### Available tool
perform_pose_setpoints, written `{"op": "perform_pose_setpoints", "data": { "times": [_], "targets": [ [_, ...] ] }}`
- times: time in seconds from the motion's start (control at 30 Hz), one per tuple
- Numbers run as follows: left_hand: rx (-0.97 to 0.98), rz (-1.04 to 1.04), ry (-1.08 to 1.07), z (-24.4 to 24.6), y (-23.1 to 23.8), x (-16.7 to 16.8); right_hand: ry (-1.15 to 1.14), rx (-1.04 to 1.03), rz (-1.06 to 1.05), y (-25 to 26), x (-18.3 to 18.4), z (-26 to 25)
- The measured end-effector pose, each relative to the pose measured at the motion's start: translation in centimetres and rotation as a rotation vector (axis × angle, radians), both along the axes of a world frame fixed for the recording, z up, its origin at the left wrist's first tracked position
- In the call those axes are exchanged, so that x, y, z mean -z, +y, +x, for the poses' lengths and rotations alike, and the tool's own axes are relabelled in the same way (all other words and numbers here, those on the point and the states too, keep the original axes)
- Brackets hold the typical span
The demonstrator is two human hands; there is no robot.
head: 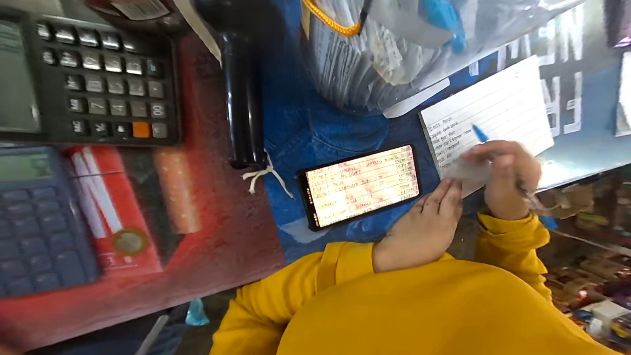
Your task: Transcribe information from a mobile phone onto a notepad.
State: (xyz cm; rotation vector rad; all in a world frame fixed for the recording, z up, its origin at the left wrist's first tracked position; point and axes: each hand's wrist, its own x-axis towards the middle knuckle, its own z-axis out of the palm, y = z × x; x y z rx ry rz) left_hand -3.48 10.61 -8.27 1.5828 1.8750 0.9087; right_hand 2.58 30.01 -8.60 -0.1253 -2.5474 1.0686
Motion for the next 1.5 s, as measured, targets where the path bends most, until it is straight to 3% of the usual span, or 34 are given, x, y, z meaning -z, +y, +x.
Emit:
{"op": "perform_pose_setpoints", "data": {
  "times": [0.1, 0.23, 0.4, 0.6, 0.77, 0.87, 0.93, 1.07, 1.27, 1.5],
  "targets": [
    [-0.020, 0.017, -0.022, -0.1, -0.1, -0.1, -0.012, -0.129, 0.209, 1.8, 0.6, 0.7],
    [-0.009, 0.002, 0.016, -0.2, -0.1, -0.3, -0.134, -0.093, 0.345, 5.1, -0.3, 3.2],
    [0.011, -0.001, 0.099, -0.1, -0.2, 0.0, -0.275, 0.134, 0.320, 7.8, -0.6, 5.5],
    [0.037, 0.008, 0.055, -0.4, -0.3, -0.2, -0.229, 0.119, 0.315, 8.3, -0.1, 5.6],
    [0.014, 0.054, -0.002, -0.3, -0.4, 0.0, 0.012, 0.036, 0.047, 8.4, 0.2, 5.7],
    [-0.045, 0.063, 0.029, 0.2, -0.3, 0.3, 0.223, 0.211, -0.223, 6.3, -0.3, 3.9],
    [-0.066, 0.046, 0.027, 0.5, -0.2, 0.5, 0.243, 0.302, -0.483, 3.8, -1.5, 1.8],
    [-0.085, 0.041, -0.005, 0.7, -0.2, 0.9, 0.135, 0.108, -0.764, 0.5, -1.9, -2.0],
    [-0.090, 0.013, 0.031, 0.6, -0.2, 0.5, 0.045, -0.140, -0.658, -0.6, 0.0, -4.3],
    [-0.105, 0.038, 0.025, 0.6, -0.1, 0.6, 0.056, -0.072, -0.688, -0.6, 0.2, -4.2]
  ]
}}
